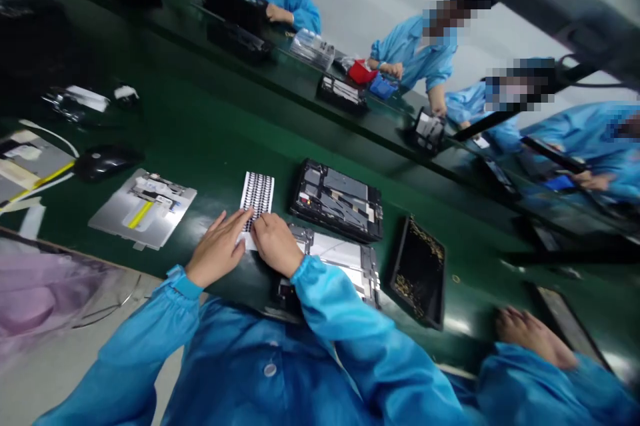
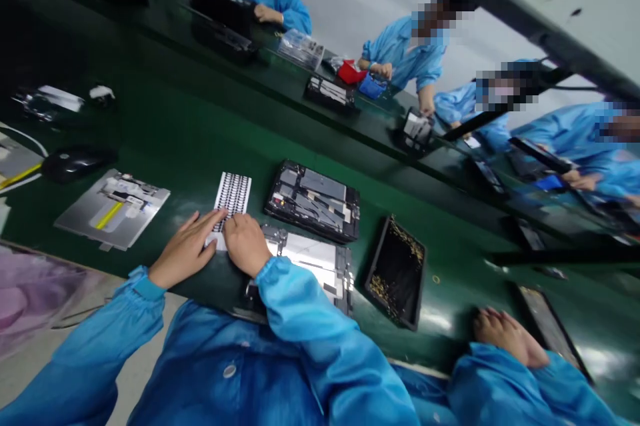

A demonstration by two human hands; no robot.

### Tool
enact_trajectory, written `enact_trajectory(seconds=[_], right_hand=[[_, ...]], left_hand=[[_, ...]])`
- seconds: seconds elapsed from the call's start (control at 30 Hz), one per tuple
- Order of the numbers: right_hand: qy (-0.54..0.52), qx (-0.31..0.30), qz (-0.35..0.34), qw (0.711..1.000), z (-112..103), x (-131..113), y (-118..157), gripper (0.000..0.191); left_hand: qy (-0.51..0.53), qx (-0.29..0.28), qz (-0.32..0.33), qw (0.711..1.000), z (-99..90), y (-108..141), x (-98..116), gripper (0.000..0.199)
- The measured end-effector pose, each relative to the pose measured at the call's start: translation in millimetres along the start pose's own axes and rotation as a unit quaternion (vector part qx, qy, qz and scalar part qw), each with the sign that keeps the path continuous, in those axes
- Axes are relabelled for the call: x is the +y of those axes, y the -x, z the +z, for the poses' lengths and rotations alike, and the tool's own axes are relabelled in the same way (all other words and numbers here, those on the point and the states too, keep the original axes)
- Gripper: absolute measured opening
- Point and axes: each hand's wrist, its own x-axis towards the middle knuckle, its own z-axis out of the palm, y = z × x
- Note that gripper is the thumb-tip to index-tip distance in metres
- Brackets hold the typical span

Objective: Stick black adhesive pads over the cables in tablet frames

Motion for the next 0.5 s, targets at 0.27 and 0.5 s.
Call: enact_trajectory(seconds=[0.27,0.5], right_hand=[[-0.237,0.187,0.058,0.952,-93,32,108,0.009],[-0.111,0.138,0.117,0.977,-39,19,211,0.012]], left_hand=[[0.031,0.093,0.059,0.993,-2.8,2,1,0.050],[0.105,0.105,0.184,0.972,24.9,30,92,0.021]])
